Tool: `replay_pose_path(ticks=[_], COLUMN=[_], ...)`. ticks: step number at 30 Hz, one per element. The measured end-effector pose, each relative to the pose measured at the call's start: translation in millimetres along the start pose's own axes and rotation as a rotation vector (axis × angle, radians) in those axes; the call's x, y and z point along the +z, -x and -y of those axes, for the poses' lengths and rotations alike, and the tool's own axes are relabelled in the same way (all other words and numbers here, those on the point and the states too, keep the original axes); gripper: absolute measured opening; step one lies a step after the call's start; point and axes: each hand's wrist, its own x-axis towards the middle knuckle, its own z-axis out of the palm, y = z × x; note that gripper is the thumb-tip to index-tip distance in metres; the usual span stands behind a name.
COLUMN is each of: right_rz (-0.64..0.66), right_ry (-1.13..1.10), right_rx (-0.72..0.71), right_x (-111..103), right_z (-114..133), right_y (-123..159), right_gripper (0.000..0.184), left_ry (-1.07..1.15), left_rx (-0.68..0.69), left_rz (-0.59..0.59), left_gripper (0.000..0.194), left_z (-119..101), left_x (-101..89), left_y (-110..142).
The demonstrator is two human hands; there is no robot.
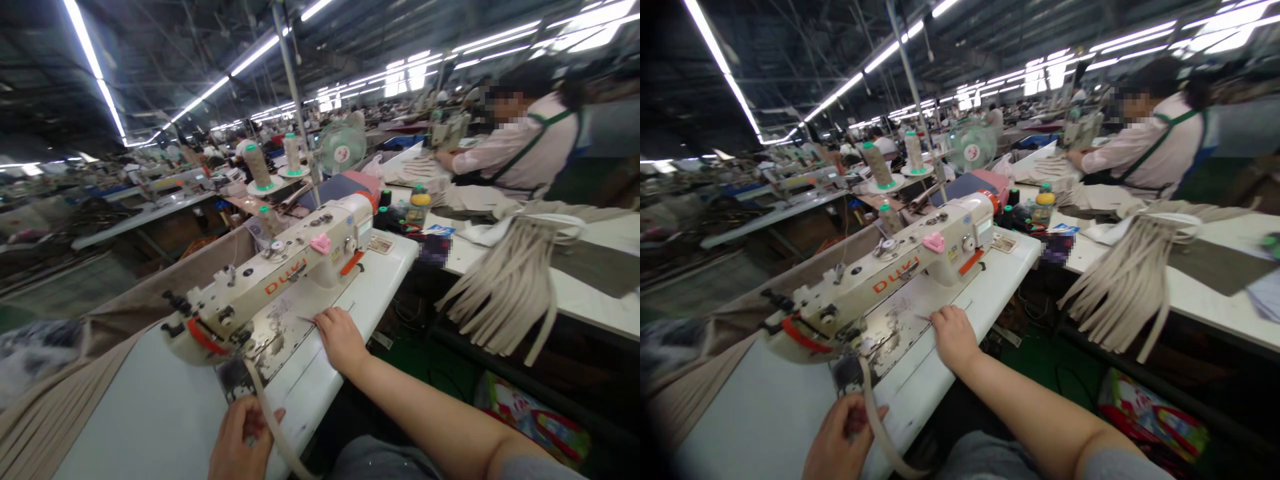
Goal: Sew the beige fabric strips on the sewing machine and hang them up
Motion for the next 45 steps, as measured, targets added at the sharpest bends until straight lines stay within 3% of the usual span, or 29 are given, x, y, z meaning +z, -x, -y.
replay_pose_path(ticks=[3, 7, 11, 15, 25, 37, 45], right_rz=[0.004, -0.015, -0.064, -0.101, -0.113, -0.148, -0.133], right_ry=[-0.025, -0.071, -0.083, -0.052, -0.022, -0.013, -0.001], right_rx=[-0.025, -0.064, -0.113, -0.151, -0.245, -0.313, -0.315], right_x=[1.0, 3.3, 3.8, 3.2, -0.9, 5.5, 4.7], right_z=[-2.2, -4.3, -5.8, -5.6, -4.2, -9.6, -7.0], right_y=[-1.2, -6.2, -7.4, -7.9, -11.0, -14.6, -16.3], right_gripper=[0.02, 0.03, 0.035, 0.037, 0.043, 0.062, 0.075], left_ry=[-0.238, -0.317, -0.447, -0.597, -0.763, -0.806, -0.809], left_rx=[0.194, 0.306, 0.361, 0.457, 0.586, 0.443, 0.454], left_rz=[-0.137, -0.084, -0.113, -0.059, -0.123, -0.01, -0.054], left_gripper=[0.023, 0.034, 0.029, 0.026, 0.026, 0.021, 0.018], left_z=[1.6, 9.6, 20.8, 25.8, 14.3, -1.5, -7.6], left_x=[-9.8, -10.6, 4.3, 13.9, 10.1, 6.2, 2.9], left_y=[-24.6, -41.7, -39.0, -30.0, -24.8, -25.9, -26.6])
